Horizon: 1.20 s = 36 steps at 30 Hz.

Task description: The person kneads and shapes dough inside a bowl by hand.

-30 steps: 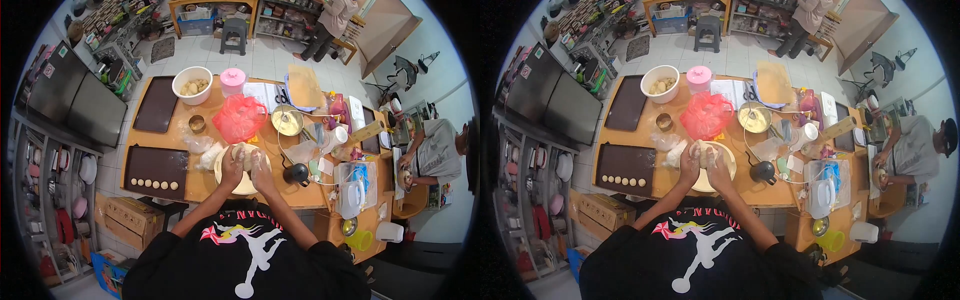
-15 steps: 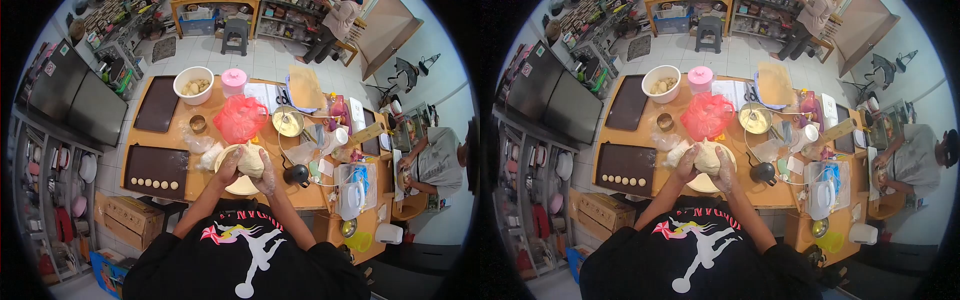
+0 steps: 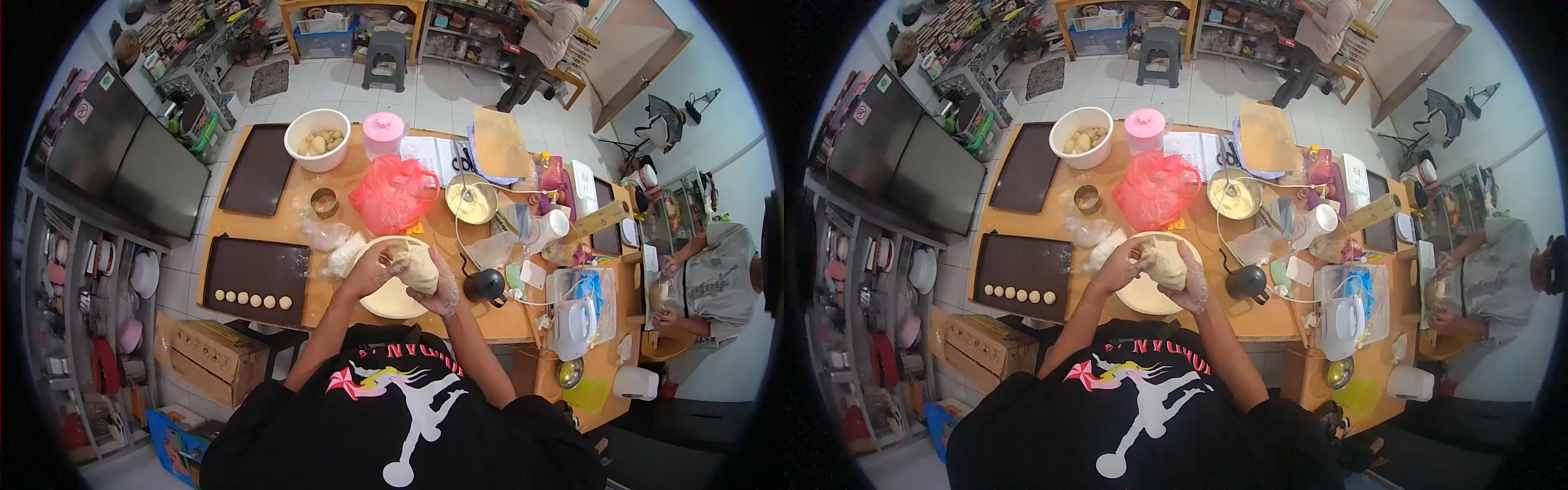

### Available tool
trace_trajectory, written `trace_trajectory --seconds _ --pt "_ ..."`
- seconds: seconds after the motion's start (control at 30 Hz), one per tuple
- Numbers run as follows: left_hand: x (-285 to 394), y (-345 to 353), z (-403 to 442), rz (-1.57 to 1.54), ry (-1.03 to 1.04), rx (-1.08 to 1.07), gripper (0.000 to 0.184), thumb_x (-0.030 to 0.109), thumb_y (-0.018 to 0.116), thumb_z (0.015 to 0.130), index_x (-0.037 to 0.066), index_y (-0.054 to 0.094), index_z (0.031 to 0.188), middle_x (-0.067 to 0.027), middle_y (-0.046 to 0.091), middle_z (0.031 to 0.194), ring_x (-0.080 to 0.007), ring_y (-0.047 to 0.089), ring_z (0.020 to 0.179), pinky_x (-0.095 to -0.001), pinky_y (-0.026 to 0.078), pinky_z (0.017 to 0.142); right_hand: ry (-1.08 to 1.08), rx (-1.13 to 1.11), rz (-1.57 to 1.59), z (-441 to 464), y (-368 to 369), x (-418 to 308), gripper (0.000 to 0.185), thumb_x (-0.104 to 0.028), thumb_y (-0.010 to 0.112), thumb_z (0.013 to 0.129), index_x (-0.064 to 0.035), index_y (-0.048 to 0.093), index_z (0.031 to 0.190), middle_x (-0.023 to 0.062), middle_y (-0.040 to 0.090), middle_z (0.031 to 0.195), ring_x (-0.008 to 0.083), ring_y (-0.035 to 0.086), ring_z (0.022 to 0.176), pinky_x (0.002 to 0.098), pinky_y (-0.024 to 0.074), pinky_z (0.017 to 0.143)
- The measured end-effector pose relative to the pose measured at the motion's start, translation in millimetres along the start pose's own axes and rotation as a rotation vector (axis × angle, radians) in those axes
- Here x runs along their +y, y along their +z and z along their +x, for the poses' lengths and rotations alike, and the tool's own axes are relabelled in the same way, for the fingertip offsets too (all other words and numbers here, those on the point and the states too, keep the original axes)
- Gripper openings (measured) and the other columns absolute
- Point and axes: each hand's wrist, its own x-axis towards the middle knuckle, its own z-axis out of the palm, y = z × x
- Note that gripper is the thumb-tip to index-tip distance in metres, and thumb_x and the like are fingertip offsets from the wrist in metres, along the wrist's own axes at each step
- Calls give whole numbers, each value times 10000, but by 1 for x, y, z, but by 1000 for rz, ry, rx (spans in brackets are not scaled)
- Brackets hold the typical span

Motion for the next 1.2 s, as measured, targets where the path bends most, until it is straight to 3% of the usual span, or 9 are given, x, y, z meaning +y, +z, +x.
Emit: trace_trajectory --seconds 0.13,0.23,0.53,0.7,0.8,0.83,0.93,1.03,1.2 --pt "-8 -12 -4 237 -36 74 382 369 685 876 -7 644 926 -27 610 765 -90 562 668 -234 476 586 -44 344 -376 -3 3 1 566 -550 424 963 -107 489 1308 59 627 1150 152 629 960 287 527 690" --pt "7 -18 -2 185 -399 -152 358 344 692 875 -8 633 855 -51 638 794 -108 597 695 -246 482 570 -88 435 -502 2 -6 5 562 -524 428 971 -88 477 1322 82 605 1184 168 626 989 296 535 748" --pt "-30 -6 -12 90 -469 -248 450 407 574 925 -29 685 951 -111 689 761 -199 666 698 -329 522 577 133 604 -778 1 -47 10 636 -557 433 946 -35 487 1305 141 593 1169 237 630 972 400 551 727" --pt "-56 -17 -8 619 -365 -223 448 425 587 888 -1 687 984 -216 679 902 -348 666 822 -438 515 733 356 686 -939 16 -86 14 537 -461 455 949 -39 531 1272 198 606 1178 323 641 965 491 513 812" --pt "-53 -25 -14 748 -426 -116 466 450 602 866 16 689 1012 -232 675 961 -373 661 869 -458 507 776 316 532 -2086 20 -115 29 469 -385 481 930 13 587 1153 261 636 1066 398 613 1006 506 488 852" --pt "-53 -28 -17 777 -465 -79 474 459 606 860 22 689 1022 -231 676 977 -374 662 880 -462 507 783 102 614 -2123 19 -114 38 380 -314 492 901 4 625 1062 275 649 975 423 601 1012 519 459 880" --pt "-60 -33 -26 900 -580 -50 507 468 602 858 28 662 1104 -225 680 995 -370 657 918 -479 500 804 109 696 -2234 19 -100 45 306 -261 523 890 -17 629 1041 271 619 1058 422 596 1003 517 447 897" --pt "-96 -37 -35 928 -507 -8 505 414 590 881 18 602 1195 -225 686 957 -340 683 803 -465 529 709 -221 572 -2434 16 -100 48 272 -220 584 860 -16 617 1037 266 551 1156 439 582 988 518 448 894" --pt "-99 -26 -35 443 -650 54 432 313 535 932 -41 515 1179 -223 670 861 -272 637 521 -392 519 510 -79 513 -2252 28 -105 56 388 -97 644 780 -16 515 1137 225 509 1053 419 563 1013 504 474 864"
